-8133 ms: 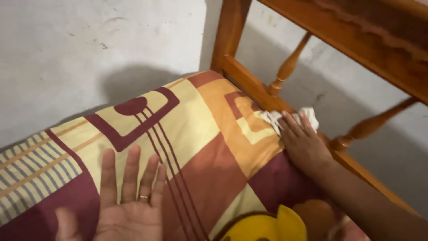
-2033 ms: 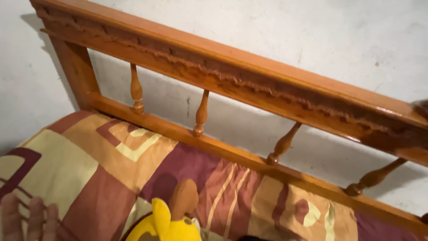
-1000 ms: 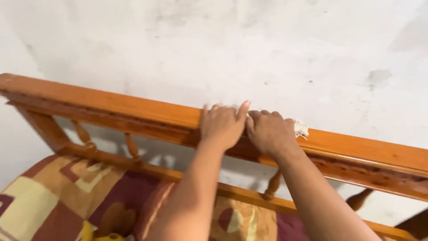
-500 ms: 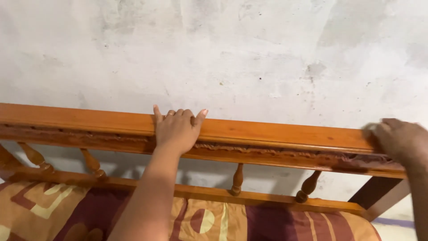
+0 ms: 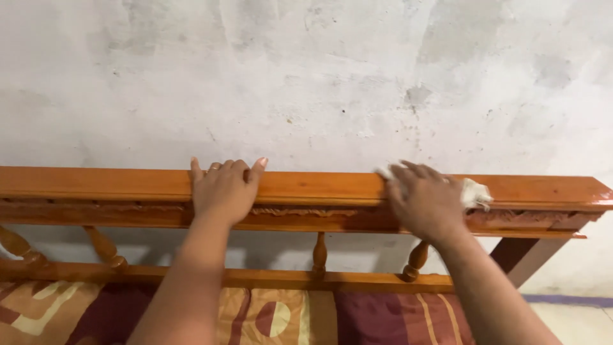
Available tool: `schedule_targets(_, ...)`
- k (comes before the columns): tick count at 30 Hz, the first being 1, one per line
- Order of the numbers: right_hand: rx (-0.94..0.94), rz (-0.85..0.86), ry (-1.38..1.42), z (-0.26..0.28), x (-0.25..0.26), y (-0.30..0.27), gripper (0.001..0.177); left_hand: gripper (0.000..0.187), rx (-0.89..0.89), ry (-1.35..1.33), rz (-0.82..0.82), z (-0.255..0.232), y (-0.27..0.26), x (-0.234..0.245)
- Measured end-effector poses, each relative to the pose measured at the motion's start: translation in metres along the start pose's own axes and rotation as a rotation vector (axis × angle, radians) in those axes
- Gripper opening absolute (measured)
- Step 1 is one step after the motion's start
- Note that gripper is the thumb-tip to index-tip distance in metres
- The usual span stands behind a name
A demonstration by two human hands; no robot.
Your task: Wiping a wooden bed headboard with a cloth.
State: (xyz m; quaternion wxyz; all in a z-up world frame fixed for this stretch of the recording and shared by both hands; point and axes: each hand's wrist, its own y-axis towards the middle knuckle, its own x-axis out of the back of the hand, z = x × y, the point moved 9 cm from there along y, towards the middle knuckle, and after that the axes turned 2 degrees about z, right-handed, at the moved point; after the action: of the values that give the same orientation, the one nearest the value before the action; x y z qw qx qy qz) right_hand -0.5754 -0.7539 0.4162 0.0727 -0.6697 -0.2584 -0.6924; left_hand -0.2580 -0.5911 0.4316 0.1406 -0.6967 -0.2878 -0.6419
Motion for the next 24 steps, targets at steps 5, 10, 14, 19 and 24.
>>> schedule_targets(5, 0.130, -0.078, 0.200, -0.015, 0.008, -0.004, 0.056, 0.077, -0.016, -0.006, -0.024, 0.004, 0.007, -0.005)
schedule_targets(10, -0.180, -0.014, -0.040, -0.183, -0.015, 0.008, 0.047, 0.077, 0.008, 0.008, -0.011, 0.003, 0.004, -0.007)
schedule_targets(14, -0.509, -0.117, 0.450, -0.337, -0.047, 0.007, 0.042, 0.078, 0.008, 0.010, -0.058, 0.008, 0.007, -0.008)
schedule_targets(19, -0.490, -0.340, 0.304, -0.335, -0.070, 0.007, 0.044, 0.079, 0.020, -0.011, -0.072, 0.002, -0.001, -0.001)
schedule_targets(24, -0.259, -0.427, 0.226, -0.158, -0.006, -0.038, 0.045, 0.079, 0.019, 0.017, -0.086, 0.004, 0.003, -0.002)
